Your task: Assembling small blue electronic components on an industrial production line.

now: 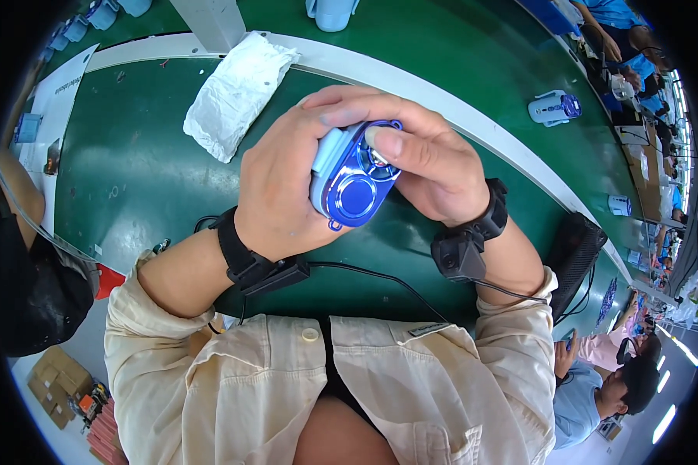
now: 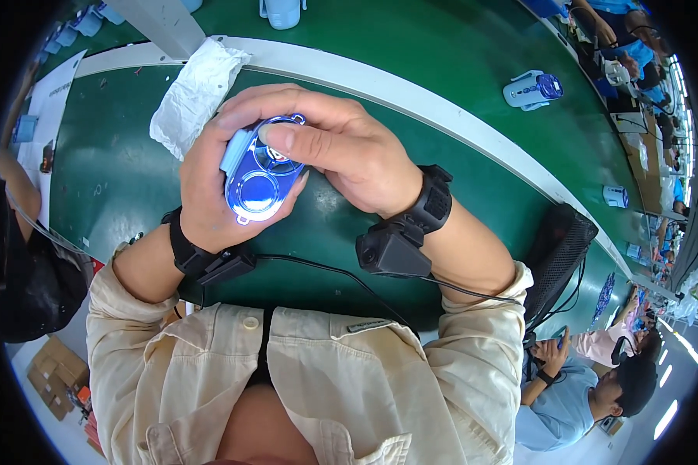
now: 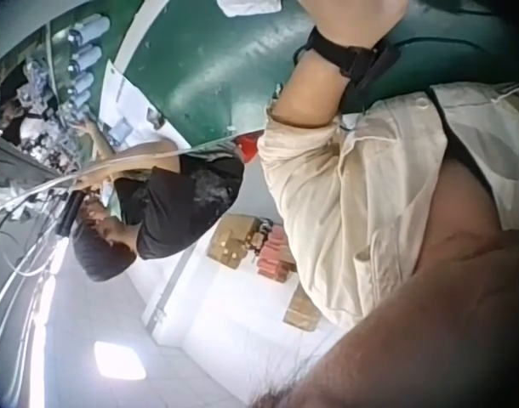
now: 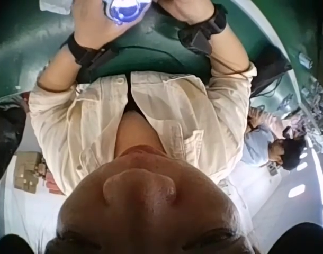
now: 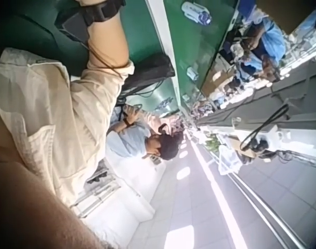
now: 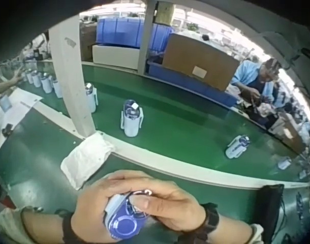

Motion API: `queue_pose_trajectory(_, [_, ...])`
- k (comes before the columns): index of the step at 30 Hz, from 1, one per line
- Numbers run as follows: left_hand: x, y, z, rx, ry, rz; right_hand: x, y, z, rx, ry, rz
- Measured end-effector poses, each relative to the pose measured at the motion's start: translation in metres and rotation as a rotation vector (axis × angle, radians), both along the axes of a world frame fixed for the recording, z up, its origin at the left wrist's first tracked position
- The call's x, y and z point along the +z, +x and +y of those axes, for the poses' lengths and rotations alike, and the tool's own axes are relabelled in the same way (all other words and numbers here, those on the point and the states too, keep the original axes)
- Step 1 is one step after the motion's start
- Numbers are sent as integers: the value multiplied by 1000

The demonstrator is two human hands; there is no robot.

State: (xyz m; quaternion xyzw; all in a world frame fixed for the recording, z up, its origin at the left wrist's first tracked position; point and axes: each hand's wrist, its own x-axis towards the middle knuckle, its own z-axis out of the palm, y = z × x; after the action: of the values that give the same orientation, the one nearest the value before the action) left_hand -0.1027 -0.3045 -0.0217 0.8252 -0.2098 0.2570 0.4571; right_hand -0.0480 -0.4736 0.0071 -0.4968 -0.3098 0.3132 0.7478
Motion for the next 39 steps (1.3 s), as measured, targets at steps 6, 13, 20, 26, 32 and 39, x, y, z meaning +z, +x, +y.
queue_pose_trajectory(6, [4, -7, 5, 4, 49, 36, 0, -5, 1, 32, 131, 314])
queue_pose_trajectory(13, [7, -5, 5, -12, 39, 11, 1, -14, 9, -74, 87, 175])
queue_pose_trajectory(20, [4, -6, 3, -25, 76, -35, -6, 2, 4, 131, 119, 47])
queue_pose_trajectory(26, [7, -1, 6, -19, 21, -18, 8, -17, 12, -148, 98, 112])
queue_pose_trajectory(32, [8, 2, 9, 104, 16, -74, 19, -9, -8, -653, -251, -799])
queue_pose_trajectory(39, [12, 0, 11, 158, 58, -37, 28, -8, -4, -768, -391, -1410])
